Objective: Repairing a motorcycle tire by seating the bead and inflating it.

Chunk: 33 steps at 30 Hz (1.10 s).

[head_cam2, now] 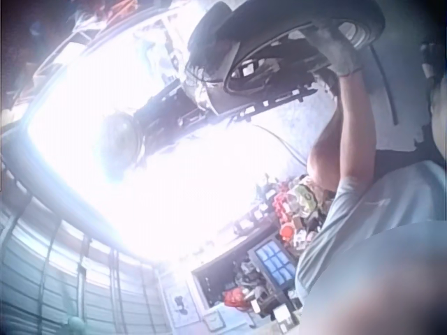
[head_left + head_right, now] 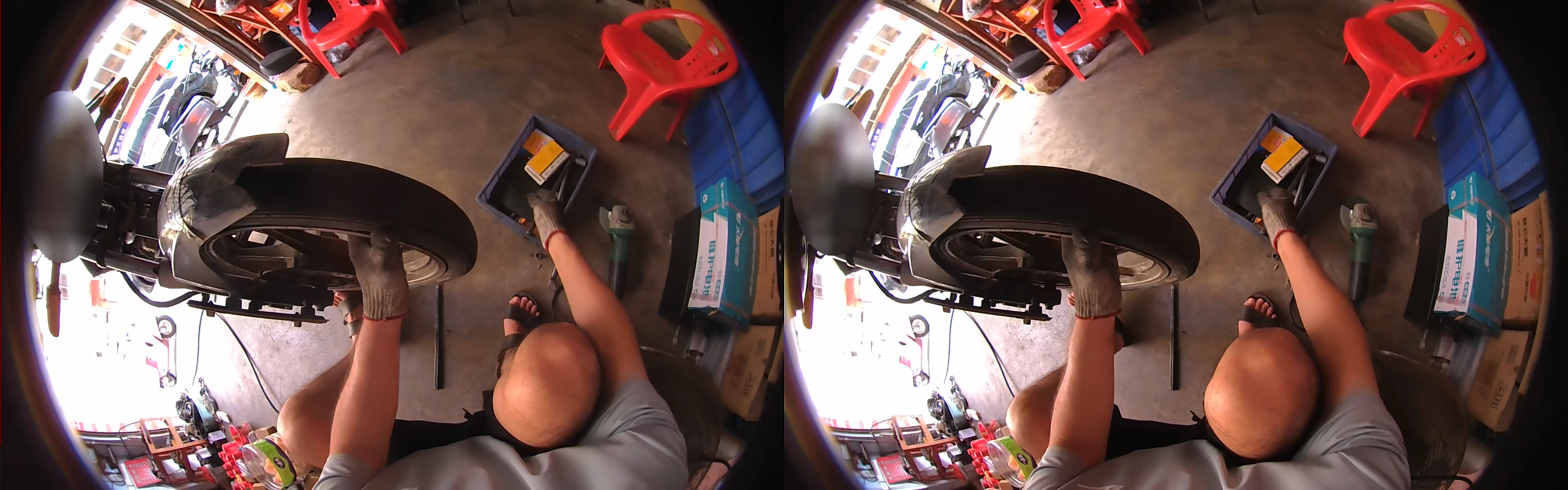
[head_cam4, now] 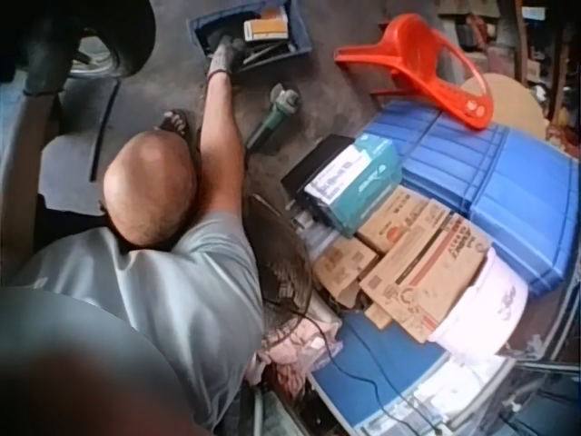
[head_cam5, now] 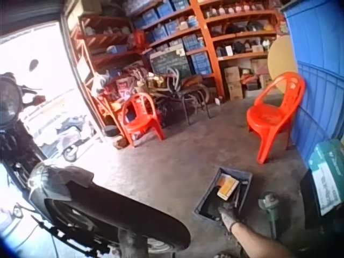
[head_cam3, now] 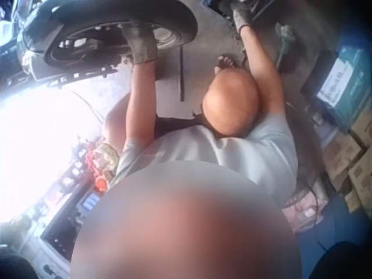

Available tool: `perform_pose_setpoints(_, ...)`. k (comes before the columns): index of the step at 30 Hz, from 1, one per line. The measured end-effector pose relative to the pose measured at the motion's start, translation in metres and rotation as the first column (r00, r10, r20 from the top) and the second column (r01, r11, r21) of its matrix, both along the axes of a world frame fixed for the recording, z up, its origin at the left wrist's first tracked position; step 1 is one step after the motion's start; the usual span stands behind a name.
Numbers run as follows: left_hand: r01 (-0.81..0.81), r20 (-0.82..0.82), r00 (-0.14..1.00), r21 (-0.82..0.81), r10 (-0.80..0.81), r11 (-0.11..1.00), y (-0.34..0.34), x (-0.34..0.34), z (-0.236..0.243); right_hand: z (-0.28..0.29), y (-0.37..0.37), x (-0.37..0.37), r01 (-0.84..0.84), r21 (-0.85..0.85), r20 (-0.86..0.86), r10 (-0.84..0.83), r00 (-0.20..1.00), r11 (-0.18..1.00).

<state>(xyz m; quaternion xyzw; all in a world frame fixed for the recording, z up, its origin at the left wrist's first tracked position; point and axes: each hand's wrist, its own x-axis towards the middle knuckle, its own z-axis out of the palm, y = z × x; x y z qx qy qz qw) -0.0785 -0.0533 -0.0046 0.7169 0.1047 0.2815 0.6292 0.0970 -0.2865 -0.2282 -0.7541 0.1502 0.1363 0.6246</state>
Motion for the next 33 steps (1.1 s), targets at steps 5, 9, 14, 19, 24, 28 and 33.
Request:
perform_pose_setpoints(5,-0.021,0.002,1.0,-0.094,0.021,0.995,-0.009,-0.004,0.003,0.112,0.042,-0.065,-0.685,0.218,0.636,0.431,0.64,0.695)
perform_pose_setpoints(9,-0.039,0.031,0.999,0.135,0.036,0.99,-0.009,-0.006,-0.002,0.152,0.063,-0.107,-0.709,-0.035,0.643,0.559,0.524,0.704)
perform_pose_setpoints(14,0.007,-0.196,0.981,0.019,-0.004,1.0,-0.004,-0.017,-0.001,0.152,0.07,-0.113,-0.695,0.057,0.591,0.537,0.602,0.716)
perform_pose_setpoints(19,0.084,0.002,0.996,-0.11,-0.084,0.99,-0.006,-0.03,0.025,0.17,0.065,-0.119,-0.715,0.011,0.765,0.455,0.456,0.699)
perform_pose_setpoints(24,0.146,0.111,0.986,-0.195,-0.126,0.97,0.003,-0.032,0.047,0.202,0.069,-0.118,-0.652,-0.13,0.84,0.432,0.328,0.747)
perform_pose_setpoints(28,0.135,0.175,0.981,-0.302,-0.084,0.944,0.011,-0.028,0.046,0.221,0.084,-0.113,-0.609,-0.077,0.874,0.347,0.34,0.79)
perform_pose_setpoints(33,0.077,0.21,0.978,-0.33,-0.006,0.941,0.016,-0.024,0.056,0.244,0.09,-0.109,-0.597,-0.109,0.88,0.356,0.313,0.795)
